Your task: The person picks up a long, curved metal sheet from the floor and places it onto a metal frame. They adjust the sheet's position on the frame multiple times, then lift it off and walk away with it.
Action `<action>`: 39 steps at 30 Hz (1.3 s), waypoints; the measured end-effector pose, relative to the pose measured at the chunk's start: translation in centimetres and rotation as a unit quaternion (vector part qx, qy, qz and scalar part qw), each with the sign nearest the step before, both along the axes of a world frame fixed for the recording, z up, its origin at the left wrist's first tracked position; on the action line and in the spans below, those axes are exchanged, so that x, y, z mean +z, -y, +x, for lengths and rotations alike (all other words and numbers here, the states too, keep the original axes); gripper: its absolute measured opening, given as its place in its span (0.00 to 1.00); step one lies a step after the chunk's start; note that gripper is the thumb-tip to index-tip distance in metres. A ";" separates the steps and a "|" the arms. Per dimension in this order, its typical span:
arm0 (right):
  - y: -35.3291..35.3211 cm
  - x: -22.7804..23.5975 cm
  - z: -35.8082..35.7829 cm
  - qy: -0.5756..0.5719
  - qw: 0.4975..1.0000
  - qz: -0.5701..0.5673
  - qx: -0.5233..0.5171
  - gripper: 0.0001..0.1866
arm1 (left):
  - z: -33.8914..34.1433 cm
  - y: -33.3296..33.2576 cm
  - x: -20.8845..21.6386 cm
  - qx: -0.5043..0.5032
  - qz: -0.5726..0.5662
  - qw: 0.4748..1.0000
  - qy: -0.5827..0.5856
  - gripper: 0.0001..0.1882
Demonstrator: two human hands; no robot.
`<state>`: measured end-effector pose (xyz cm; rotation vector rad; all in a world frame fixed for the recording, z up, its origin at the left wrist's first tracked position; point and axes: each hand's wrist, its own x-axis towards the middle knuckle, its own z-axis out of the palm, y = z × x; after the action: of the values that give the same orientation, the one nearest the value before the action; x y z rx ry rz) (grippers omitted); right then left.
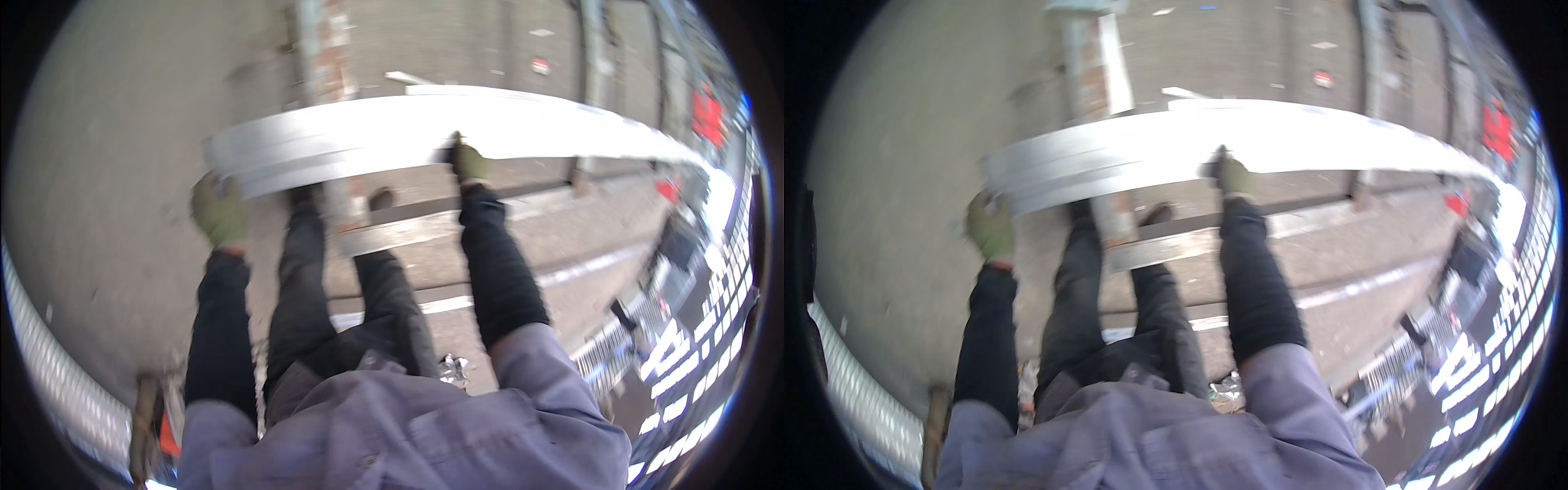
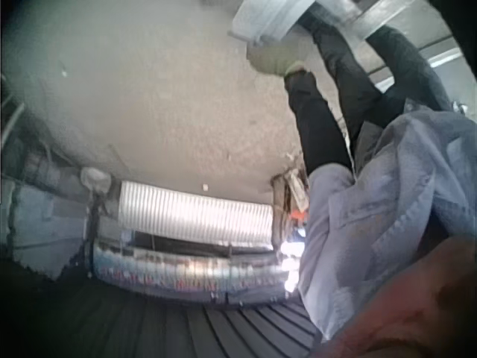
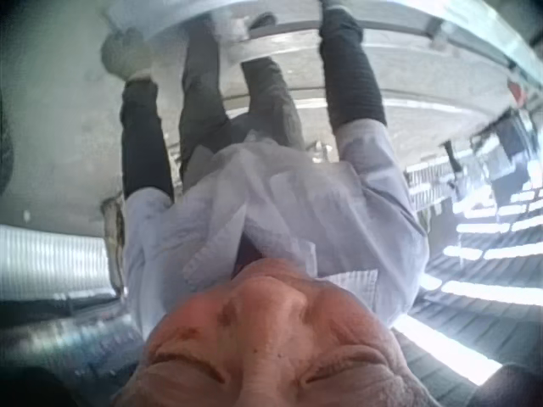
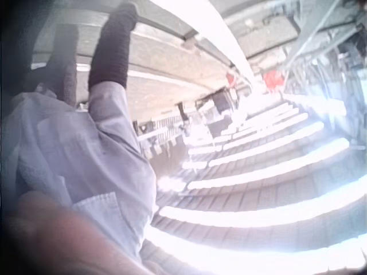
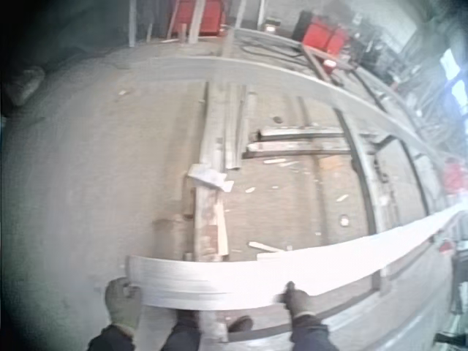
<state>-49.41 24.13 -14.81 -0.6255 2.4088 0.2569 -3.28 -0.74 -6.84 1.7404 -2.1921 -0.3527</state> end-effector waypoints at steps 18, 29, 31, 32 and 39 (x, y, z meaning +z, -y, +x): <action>2.0 7.8 1.9 0.170 0.882 -0.213 -0.385 0.42 | -14.3 -2.8 0.2 0.000 0.327 0.939 0.110 0.31; -10.7 6.4 -26.6 -0.089 0.914 -0.120 -0.377 0.40 | -14.4 -3.3 -0.4 0.038 0.307 0.949 0.056 0.28; -11.2 5.4 -26.5 -0.130 0.901 -0.112 -0.398 0.41 | -14.3 -3.4 -0.4 0.046 0.325 0.944 0.041 0.28; -10.2 5.8 -25.7 -0.146 0.895 -0.110 -0.406 0.42 | -13.9 -3.4 0.0 0.051 0.318 0.945 0.049 0.28; -10.1 6.7 -24.7 -0.123 0.798 -0.262 -0.528 0.35 | -12.9 -3.2 -1.1 0.042 0.313 0.948 0.037 0.28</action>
<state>-74.15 34.21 -8.15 0.6481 2.6734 -0.8678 -16.16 2.47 -7.95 2.1745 -2.1897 -1.0723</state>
